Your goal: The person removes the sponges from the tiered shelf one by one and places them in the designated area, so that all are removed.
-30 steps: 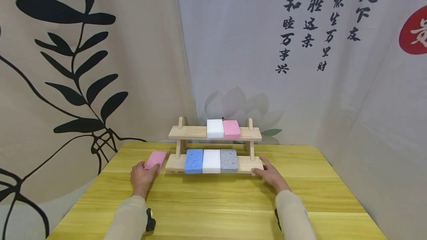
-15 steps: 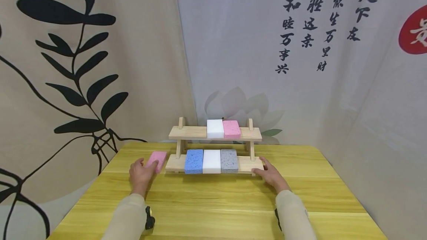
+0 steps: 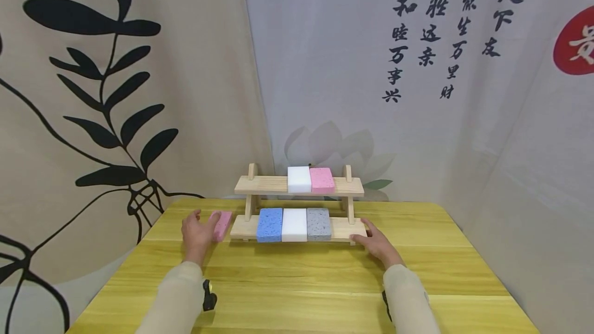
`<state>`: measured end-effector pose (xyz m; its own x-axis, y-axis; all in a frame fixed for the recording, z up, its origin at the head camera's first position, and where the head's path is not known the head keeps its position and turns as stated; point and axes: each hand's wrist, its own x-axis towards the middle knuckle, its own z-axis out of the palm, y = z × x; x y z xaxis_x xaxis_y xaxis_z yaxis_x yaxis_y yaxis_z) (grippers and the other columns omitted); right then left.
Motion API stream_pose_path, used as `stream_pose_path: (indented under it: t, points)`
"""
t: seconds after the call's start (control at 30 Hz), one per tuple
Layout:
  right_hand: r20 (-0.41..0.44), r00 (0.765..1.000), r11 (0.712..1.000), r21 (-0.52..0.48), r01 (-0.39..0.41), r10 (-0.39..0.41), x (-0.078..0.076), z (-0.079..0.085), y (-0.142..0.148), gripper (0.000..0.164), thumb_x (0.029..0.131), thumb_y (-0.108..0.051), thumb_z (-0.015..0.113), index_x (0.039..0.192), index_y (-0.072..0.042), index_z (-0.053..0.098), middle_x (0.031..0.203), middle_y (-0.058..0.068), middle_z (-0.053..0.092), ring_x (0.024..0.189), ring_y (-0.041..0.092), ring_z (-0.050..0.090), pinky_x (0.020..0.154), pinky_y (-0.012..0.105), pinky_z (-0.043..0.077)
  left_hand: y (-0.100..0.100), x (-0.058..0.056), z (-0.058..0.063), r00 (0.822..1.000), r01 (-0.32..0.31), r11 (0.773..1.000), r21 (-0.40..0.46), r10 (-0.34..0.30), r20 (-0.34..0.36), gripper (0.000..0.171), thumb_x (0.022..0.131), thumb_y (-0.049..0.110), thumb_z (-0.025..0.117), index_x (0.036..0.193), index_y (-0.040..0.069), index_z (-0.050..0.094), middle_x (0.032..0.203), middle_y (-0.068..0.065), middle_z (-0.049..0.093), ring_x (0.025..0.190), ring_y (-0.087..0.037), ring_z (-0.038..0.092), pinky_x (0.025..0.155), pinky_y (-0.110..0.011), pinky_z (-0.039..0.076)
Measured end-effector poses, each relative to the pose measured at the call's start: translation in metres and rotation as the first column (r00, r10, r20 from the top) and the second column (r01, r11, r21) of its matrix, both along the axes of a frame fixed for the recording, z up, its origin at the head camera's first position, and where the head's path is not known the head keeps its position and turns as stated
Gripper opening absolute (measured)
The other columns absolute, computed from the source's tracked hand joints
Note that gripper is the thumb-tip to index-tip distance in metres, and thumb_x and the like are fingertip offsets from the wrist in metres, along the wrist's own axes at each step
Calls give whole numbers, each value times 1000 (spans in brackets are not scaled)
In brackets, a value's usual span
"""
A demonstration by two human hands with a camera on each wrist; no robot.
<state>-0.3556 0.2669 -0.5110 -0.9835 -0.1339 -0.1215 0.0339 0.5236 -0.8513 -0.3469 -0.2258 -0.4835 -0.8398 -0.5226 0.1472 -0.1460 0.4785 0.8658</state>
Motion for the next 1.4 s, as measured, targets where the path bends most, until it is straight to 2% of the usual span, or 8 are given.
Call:
stream_pose_path:
  t: [0.17, 0.37, 0.53, 0.7, 0.93, 1.2, 1.4]
  points:
    - [17, 1000, 999, -34, 11, -11, -6, -5, 3, 101, 87, -56, 67, 159, -11, 12, 154, 37, 20, 139, 51, 28, 108, 63, 30, 6, -5, 11, 997, -1, 999, 36, 4, -78, 76, 89, 42, 69, 145, 0, 39, 140, -25, 39, 127, -44, 38, 105, -59, 32]
    - [5, 1000, 1000, -1, 8, -8, 4, 4, -4, 90, 94, -46, 64, 159, -10, 13, 152, 39, 20, 138, 53, 28, 107, 63, 32, 15, -15, 22, 990, 6, 999, 43, 0, -138, 75, 88, 42, 71, 143, 1, 41, 138, -23, 41, 127, -43, 39, 105, -58, 33]
    - [2, 1000, 1000, 10, 12, -12, 7, 7, -5, 88, 95, -45, 64, 159, -10, 14, 151, 40, 22, 137, 54, 29, 106, 64, 33, 32, -21, 35, 985, 19, 995, 94, -3, -175, 77, 87, 46, 72, 144, 4, 42, 138, -19, 42, 127, -40, 39, 106, -55, 32]
    - [-7, 1000, 1000, 13, 2, -2, 6, 5, -5, 89, 95, -46, 62, 159, -9, 12, 152, 40, 21, 137, 53, 29, 106, 63, 34, 51, -28, 47, 977, 38, 995, 88, -19, -215, 74, 86, 46, 73, 140, 3, 46, 134, -18, 44, 123, -37, 42, 103, -52, 34]
    - [-7, 1000, 1000, 10, 12, -12, 6, 6, -5, 87, 96, -43, 63, 158, -9, 14, 152, 40, 22, 138, 53, 28, 107, 63, 32, 80, -33, 62, 973, 75, 995, 62, -59, -222, 75, 84, 48, 72, 139, 4, 47, 133, -15, 45, 122, -34, 43, 102, -52, 37]
    - [-6, 1000, 1000, 21, 21, -21, 4, 5, -5, 88, 95, -45, 64, 158, -9, 14, 152, 40, 20, 138, 53, 27, 108, 63, 31, 113, -40, 71, 966, 127, 991, 32, -117, -231, 74, 84, 46, 74, 138, 4, 48, 130, -14, 47, 119, -33, 45, 100, -50, 39]
    - [-13, 1000, 1000, 24, 20, -20, 4, 4, -5, 88, 95, -45, 63, 158, -9, 14, 152, 40, 20, 139, 53, 26, 108, 63, 30, 139, -41, 76, 964, 128, 992, -9, -126, -234, 75, 82, 47, 75, 138, 4, 51, 127, -15, 51, 118, -33, 47, 98, -49, 39]
